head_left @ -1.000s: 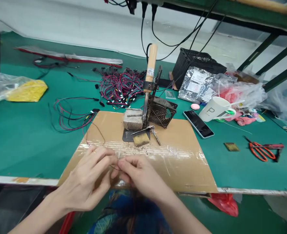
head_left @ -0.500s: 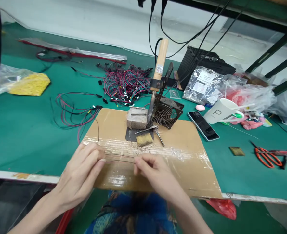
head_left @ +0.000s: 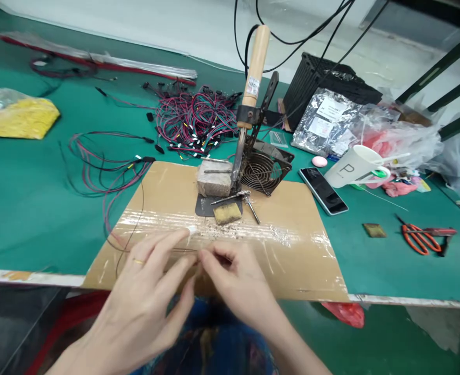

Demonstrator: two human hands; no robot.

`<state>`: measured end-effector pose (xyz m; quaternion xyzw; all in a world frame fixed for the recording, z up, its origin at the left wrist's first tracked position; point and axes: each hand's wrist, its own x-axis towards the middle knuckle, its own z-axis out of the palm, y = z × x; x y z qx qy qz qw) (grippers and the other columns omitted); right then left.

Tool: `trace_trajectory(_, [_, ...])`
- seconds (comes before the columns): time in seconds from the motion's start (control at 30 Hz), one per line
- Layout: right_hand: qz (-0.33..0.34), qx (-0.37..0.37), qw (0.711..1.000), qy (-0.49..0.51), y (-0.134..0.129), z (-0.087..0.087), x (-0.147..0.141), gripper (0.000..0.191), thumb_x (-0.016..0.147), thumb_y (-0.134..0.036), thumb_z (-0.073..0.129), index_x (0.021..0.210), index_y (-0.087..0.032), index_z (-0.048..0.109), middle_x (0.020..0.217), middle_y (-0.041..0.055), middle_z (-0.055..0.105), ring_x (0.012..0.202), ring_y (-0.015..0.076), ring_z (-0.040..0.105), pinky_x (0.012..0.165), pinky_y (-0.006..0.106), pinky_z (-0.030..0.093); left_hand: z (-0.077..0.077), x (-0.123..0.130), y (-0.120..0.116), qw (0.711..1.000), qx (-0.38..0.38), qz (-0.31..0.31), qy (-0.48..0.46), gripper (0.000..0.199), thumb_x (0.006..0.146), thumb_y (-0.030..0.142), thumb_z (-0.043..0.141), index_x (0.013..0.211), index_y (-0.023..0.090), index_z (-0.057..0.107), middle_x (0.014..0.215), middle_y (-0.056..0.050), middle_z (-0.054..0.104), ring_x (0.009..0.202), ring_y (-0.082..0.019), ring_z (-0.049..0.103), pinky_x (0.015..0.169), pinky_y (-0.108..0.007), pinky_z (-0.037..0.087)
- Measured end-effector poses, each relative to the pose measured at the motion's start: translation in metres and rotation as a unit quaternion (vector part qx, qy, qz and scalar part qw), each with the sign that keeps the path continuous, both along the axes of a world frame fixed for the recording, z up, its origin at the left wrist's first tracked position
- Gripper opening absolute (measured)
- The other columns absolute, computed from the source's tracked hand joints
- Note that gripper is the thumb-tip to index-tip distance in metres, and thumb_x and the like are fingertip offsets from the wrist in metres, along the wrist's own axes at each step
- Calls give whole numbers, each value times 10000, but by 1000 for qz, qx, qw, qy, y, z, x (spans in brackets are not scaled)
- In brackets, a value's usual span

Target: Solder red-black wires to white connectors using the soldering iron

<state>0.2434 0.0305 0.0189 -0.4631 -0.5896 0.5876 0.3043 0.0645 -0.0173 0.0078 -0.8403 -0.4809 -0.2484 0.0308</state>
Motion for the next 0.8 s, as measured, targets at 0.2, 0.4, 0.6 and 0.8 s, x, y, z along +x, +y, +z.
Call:
trace_trajectory(0.2, [3, 27, 1000, 2, -2, -3, 3, 355, 964, -281, 522, 619, -201, 540, 620, -41, 466, 600, 118, 393, 587, 280, 307, -1, 10, 5, 991, -98, -10, -88, 199, 1035, 130, 391, 1065, 227, 562, 1247, -98, 580, 1146, -170, 644, 925, -243, 516])
trace_trajectory(0.4, [-43, 23, 999, 12, 2, -2, 11, 311, 942, -327, 562, 664, -195, 607, 621, -32, 523, 608, 125, 454, 573, 261, 342, 4, -9, 11, 956, -196, 34, -217, 176, 1041, 258, 475, 920, 264, 603, 1061, 8, 644, 965, -128, 660, 799, -162, 506])
trace_trajectory(0.6, [-21, 46, 999, 5, -2, -5, 6, 294, 944, -290, 576, 666, -198, 586, 595, -59, 469, 569, 106, 411, 537, 256, 307, 10, -7, 11, 931, -300, 26, -208, 142, 1026, 386, 518, 982, 291, 614, 997, 38, 687, 936, -141, 674, 789, -180, 520])
trace_trajectory(0.8, [12, 90, 996, -13, -3, 0, 4, 294, 956, -250, 567, 668, -193, 574, 596, -67, 451, 574, 95, 391, 557, 268, 271, 12, -4, 2, 990, -138, -13, -30, 253, 1026, 265, 446, 1225, 287, 602, 1292, -26, 670, 1214, -189, 628, 1082, -249, 402])
